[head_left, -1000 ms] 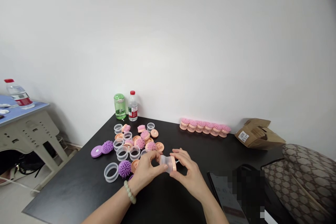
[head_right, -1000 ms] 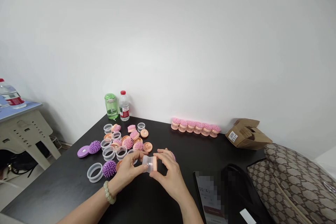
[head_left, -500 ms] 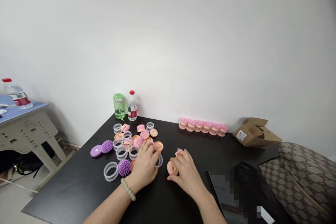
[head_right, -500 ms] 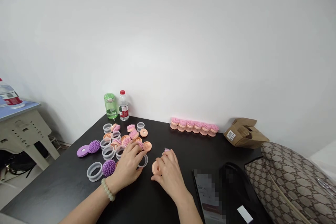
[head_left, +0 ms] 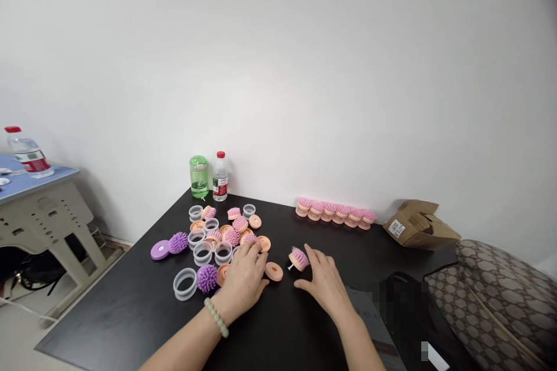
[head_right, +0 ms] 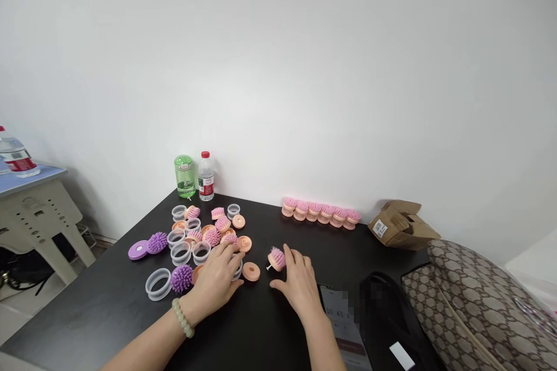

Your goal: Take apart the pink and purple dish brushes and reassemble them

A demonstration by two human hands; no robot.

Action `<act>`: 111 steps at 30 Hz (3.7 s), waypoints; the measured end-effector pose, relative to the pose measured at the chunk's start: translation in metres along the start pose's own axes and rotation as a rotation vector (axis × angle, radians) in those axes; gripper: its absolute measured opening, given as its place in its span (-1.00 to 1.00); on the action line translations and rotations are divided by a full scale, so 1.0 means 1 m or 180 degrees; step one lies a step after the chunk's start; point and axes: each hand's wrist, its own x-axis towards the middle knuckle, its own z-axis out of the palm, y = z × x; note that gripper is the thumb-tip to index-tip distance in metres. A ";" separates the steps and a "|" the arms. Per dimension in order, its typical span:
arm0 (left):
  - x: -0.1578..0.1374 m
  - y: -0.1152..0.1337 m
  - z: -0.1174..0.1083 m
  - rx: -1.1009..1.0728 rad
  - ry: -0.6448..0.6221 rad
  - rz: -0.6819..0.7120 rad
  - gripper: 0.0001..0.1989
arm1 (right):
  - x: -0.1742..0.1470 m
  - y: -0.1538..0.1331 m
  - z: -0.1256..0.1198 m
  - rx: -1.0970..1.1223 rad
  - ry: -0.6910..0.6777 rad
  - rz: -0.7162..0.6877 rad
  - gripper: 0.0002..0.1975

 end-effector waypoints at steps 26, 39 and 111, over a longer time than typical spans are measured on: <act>-0.001 0.012 0.013 0.0068 0.1274 0.0807 -0.67 | 0.181 0.006 -0.010 -0.1748 -0.0206 0.0088 -0.66; -0.003 0.017 -0.007 -0.0004 0.1117 0.0593 -0.63 | 0.134 -0.014 -0.010 -0.0669 -0.0343 0.0098 -0.76; -0.002 -0.010 -0.036 -0.5739 -0.0410 -0.0841 -0.33 | -0.028 -0.033 -0.029 0.0952 -0.0502 0.0393 -0.69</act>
